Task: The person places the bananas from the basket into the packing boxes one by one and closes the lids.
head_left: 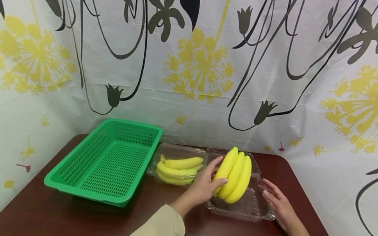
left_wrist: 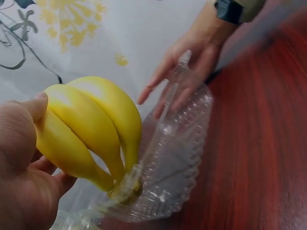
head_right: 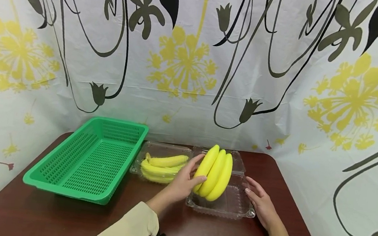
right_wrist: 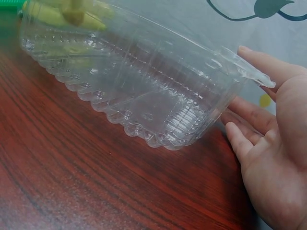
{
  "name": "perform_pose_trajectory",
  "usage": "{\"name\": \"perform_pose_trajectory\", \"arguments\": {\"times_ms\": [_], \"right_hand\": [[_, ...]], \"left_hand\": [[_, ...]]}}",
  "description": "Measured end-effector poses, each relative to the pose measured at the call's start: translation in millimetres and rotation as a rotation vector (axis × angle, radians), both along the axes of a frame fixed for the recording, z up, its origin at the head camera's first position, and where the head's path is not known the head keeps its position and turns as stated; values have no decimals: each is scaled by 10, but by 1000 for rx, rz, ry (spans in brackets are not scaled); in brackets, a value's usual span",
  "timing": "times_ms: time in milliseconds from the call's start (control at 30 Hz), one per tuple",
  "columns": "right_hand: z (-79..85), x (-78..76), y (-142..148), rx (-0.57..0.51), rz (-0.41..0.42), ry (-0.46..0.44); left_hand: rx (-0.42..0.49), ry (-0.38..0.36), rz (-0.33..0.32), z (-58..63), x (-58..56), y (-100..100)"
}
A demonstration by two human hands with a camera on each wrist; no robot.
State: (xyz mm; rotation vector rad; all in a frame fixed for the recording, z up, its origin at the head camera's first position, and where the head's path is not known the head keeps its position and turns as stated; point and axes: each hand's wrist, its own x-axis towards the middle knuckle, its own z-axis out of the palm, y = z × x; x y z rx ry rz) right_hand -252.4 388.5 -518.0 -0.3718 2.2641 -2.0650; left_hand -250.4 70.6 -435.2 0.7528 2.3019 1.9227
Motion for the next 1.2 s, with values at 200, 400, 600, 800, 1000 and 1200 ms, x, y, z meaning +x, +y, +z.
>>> {"name": "perform_pose_trajectory", "arguments": {"times_ms": [200, 400, 600, 800, 1000, 1200], "right_hand": [[-4, -26, -17, 3, -4, -4], [-8, -32, -11, 13, -13, 5], [-9, -38, -4, -4, -12, 28], [-26, -40, -3, -16, 0, 31], [-30, -30, -4, -37, 14, 22], [-24, -24, -1, -29, 8, 18]], "left_hand": [[-125, 8, 22, -28, 21, 53], [-269, 83, 22, -20, 37, 178], [-413, 153, 73, -75, 54, 292], [-530, 220, 140, -146, 81, 382], [-600, 281, 177, -204, 126, 439], [-608, 396, 222, -280, 132, 425]]}}
